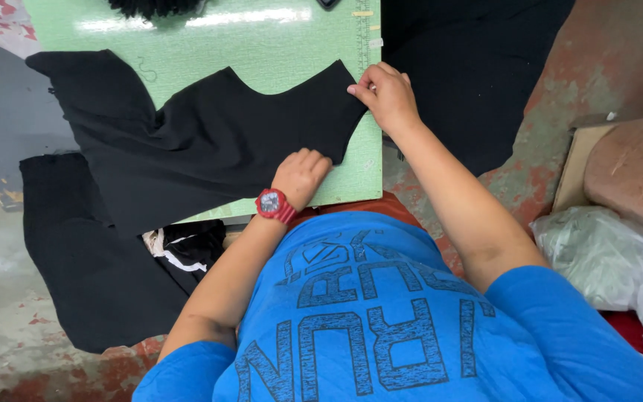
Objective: The person places a cardboard pattern on a black fabric piece laid on a green cutting mat. They use a white marking tool to trace the pattern's outline onto the fabric. After marking, the person removes the pattern and lifts the marked fabric piece, placing it aside before repeating the process with another piece of fabric.
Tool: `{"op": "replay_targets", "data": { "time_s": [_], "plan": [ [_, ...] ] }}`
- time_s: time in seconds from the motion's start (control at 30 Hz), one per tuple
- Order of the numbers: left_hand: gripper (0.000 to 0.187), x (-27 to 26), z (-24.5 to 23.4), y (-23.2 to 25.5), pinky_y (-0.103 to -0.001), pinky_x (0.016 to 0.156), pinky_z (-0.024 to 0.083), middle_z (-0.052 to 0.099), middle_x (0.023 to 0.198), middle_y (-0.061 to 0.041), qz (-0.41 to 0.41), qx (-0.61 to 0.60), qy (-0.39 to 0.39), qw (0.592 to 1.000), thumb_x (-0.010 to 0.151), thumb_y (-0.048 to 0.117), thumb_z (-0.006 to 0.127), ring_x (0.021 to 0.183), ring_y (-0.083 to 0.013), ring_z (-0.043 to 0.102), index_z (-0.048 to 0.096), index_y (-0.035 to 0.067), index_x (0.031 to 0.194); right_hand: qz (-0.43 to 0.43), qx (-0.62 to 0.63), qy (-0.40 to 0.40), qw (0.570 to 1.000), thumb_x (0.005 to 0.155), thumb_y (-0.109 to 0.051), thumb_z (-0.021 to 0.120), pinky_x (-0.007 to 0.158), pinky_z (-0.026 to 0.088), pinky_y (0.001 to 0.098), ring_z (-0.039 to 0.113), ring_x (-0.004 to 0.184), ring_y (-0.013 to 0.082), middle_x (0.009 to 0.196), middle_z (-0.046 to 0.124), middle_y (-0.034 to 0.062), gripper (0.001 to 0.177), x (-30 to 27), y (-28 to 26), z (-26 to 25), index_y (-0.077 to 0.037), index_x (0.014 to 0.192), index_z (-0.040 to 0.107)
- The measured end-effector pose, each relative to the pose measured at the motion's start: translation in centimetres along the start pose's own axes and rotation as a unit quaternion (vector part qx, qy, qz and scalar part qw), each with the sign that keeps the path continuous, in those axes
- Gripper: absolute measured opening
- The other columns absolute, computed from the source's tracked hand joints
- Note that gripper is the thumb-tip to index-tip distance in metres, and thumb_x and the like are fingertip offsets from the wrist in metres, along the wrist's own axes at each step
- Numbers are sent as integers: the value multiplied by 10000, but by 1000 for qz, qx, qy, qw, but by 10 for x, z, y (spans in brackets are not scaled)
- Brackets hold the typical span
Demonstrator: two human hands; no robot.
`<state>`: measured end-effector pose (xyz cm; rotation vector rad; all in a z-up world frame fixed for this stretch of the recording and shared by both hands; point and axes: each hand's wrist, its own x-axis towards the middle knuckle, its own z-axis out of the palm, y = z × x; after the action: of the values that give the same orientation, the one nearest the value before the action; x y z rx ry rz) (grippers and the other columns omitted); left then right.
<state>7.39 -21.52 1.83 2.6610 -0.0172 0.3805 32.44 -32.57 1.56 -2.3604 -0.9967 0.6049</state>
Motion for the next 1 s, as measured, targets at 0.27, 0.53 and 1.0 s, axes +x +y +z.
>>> {"op": "replay_targets", "data": {
  "time_s": [0.27, 0.53, 1.0],
  "plan": [
    [77, -2, 13, 7, -373, 638, 451, 553, 862, -45, 133, 59, -28, 989, 988, 66, 586, 741, -238, 523, 658, 85, 1007, -37, -40, 23, 998, 1009, -384, 742, 803, 382, 404, 589, 842, 227, 887, 589, -9, 291, -18, 32, 8, -154, 883, 616],
    [135, -14, 20, 6, -379, 677, 500, 564, 924, -50, 69, 46, -68, 994, 952, 59, 572, 751, -248, 535, 621, 102, 1070, -134, -32, 89, 987, 1054, -420, 690, 772, 356, 387, 553, 815, 213, 876, 566, -22, 332, -6, 16, 0, -150, 891, 587],
    [167, 28, -43, -94, -485, 644, 436, 642, 1030, -131, -218, 135, 102, 961, 980, 247, 741, 834, -347, 577, 695, 125, 1084, -21, -3, 20, 1000, 995, -440, 709, 856, 368, 400, 590, 856, 204, 909, 575, -29, 249, 16, 12, 10, -206, 919, 674]
  ]
}}
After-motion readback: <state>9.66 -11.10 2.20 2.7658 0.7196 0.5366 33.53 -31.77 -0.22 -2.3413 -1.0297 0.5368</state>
